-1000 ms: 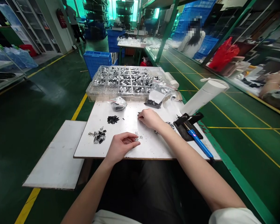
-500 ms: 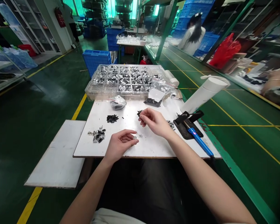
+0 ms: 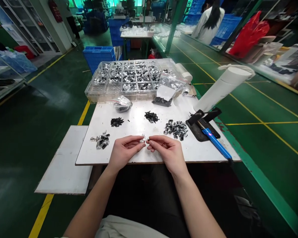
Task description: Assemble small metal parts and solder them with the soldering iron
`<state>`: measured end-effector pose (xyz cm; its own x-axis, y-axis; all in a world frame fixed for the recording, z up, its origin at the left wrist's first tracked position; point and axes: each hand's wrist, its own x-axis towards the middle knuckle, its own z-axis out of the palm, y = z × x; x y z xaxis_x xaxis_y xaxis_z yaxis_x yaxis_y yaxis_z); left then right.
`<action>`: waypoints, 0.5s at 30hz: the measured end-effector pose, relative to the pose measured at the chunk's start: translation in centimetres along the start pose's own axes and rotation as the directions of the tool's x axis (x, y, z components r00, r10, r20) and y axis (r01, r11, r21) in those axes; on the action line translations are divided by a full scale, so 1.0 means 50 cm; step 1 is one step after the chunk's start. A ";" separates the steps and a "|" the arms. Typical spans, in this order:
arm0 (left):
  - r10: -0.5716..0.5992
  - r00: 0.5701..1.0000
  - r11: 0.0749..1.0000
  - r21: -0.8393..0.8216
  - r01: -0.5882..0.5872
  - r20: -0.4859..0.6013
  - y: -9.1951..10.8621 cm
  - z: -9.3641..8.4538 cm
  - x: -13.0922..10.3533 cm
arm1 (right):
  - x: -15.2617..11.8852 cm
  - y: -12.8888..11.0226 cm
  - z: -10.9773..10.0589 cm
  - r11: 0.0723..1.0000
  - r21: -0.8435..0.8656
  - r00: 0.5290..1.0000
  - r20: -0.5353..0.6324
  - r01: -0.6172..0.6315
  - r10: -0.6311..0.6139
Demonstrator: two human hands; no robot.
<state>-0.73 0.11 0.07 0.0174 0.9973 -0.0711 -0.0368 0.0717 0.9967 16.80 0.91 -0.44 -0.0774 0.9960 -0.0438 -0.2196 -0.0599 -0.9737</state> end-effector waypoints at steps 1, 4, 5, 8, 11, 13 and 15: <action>0.004 1.000 1.000 -0.010 -0.004 0.008 0.002 0.000 0.000 | -0.001 0.001 0.001 1.000 0.005 1.000 -0.007 -0.016 0.016; 0.028 0.999 0.999 -0.033 -0.027 0.025 0.003 0.000 0.000 | -0.004 -0.001 0.001 0.998 -0.007 0.998 0.005 -0.061 0.061; 0.036 0.999 0.999 -0.035 -0.035 0.029 0.002 0.000 0.000 | -0.005 -0.002 0.000 0.997 -0.015 0.997 0.019 -0.070 0.070; 0.042 0.998 0.999 -0.031 -0.041 0.036 -0.002 -0.001 -0.001 | -0.010 -0.003 -0.002 0.997 -0.035 0.996 0.067 -0.064 0.066; 0.029 0.999 0.999 -0.012 -0.029 0.018 -0.005 -0.002 0.000 | -0.015 -0.005 0.000 0.998 -0.062 0.994 0.102 -0.034 0.040; 0.022 1.000 1.000 -0.003 -0.022 0.002 -0.005 -0.002 0.000 | -0.018 -0.007 0.004 0.997 -0.074 0.994 0.105 -0.008 0.016; 0.018 1.000 1.000 -0.007 -0.018 0.000 -0.003 -0.001 -0.001 | -0.019 -0.009 0.009 0.997 -0.071 0.995 0.097 0.018 -0.011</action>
<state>-0.79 0.07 -0.08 0.0172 0.9984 -0.0533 -0.0441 0.0540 0.9976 16.56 -0.07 0.14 -0.1694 0.9855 -0.0114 -0.1514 -0.0375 -0.9878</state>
